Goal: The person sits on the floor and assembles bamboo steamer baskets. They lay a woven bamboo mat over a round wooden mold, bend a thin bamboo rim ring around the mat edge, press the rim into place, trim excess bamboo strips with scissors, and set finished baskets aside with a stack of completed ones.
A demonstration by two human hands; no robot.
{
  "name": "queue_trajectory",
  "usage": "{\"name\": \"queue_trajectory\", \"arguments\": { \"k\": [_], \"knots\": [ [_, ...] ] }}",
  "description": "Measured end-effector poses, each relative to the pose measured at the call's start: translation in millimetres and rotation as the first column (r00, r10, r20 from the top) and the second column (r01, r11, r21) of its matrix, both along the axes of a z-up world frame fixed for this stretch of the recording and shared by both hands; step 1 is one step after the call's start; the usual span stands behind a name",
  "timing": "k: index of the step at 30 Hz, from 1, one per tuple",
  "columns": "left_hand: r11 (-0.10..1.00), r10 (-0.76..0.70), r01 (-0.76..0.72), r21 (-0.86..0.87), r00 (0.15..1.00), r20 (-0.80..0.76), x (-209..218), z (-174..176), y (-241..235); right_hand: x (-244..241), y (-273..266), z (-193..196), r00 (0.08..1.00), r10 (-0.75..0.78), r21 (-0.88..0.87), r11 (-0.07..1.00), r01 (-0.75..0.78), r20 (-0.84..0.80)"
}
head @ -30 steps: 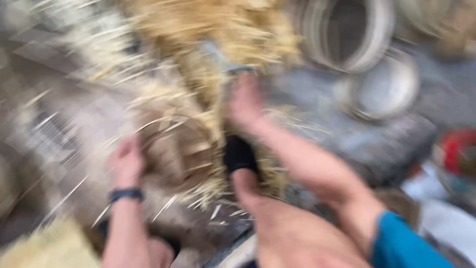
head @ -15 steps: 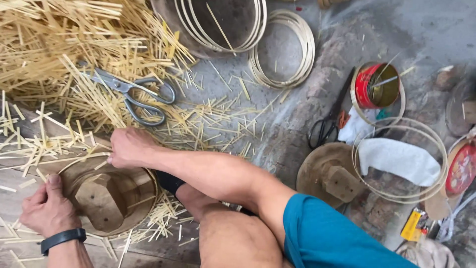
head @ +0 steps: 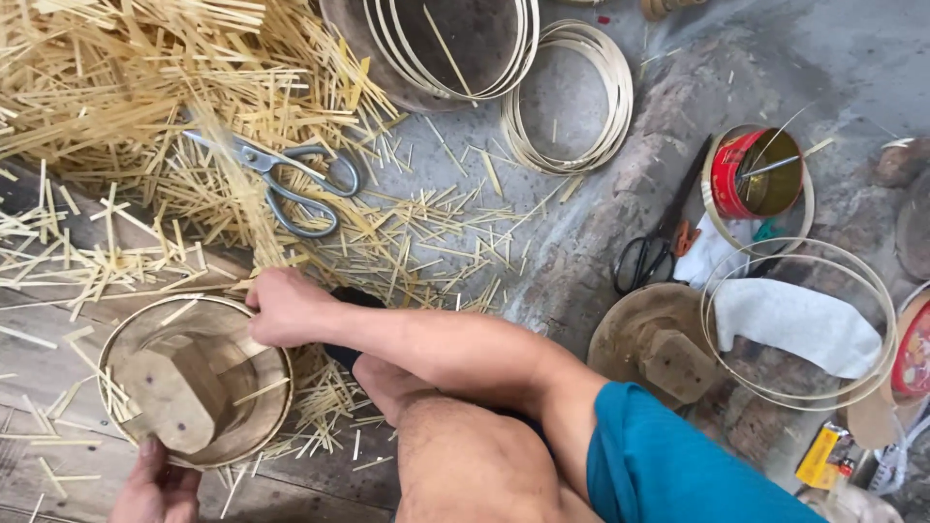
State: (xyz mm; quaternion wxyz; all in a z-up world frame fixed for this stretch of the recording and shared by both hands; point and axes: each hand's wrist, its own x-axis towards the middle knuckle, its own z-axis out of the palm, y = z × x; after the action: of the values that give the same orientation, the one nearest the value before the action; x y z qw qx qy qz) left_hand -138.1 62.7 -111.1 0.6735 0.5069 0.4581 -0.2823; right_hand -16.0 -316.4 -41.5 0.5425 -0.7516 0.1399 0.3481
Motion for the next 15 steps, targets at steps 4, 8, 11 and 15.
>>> {"name": "queue_trajectory", "arguments": {
  "k": [4, 8, 11, 15],
  "knots": [
    [0.97, -0.11, 0.176, 0.166, 0.932, -0.345, 11.3, 13.0, -14.0, 2.0, 4.5, 5.1, 0.997, 0.019, -0.11, 0.994, -0.027, -0.073],
    [0.978, 0.185, -0.185, 0.092, 0.983, 0.006, -18.0, -1.9, -16.5, 10.5, -2.0, 16.1, 0.996, 0.074, -0.058, 0.996, -0.071, 0.042],
    [0.939, 0.332, -0.316, -0.137, 0.935, 0.125, -68.4, -21.0, -36.9, -3.3, 6.9, 1.9, 0.994, 0.102, 0.082, 0.991, -0.105, 0.039],
    [0.861, 0.499, -0.461, -0.214, 0.847, 0.184, -61.5, 14.0, -113.4, -27.8, 29.3, -30.0, 0.971, -0.099, 0.099, 0.987, 0.123, -0.218]
  ]
}}
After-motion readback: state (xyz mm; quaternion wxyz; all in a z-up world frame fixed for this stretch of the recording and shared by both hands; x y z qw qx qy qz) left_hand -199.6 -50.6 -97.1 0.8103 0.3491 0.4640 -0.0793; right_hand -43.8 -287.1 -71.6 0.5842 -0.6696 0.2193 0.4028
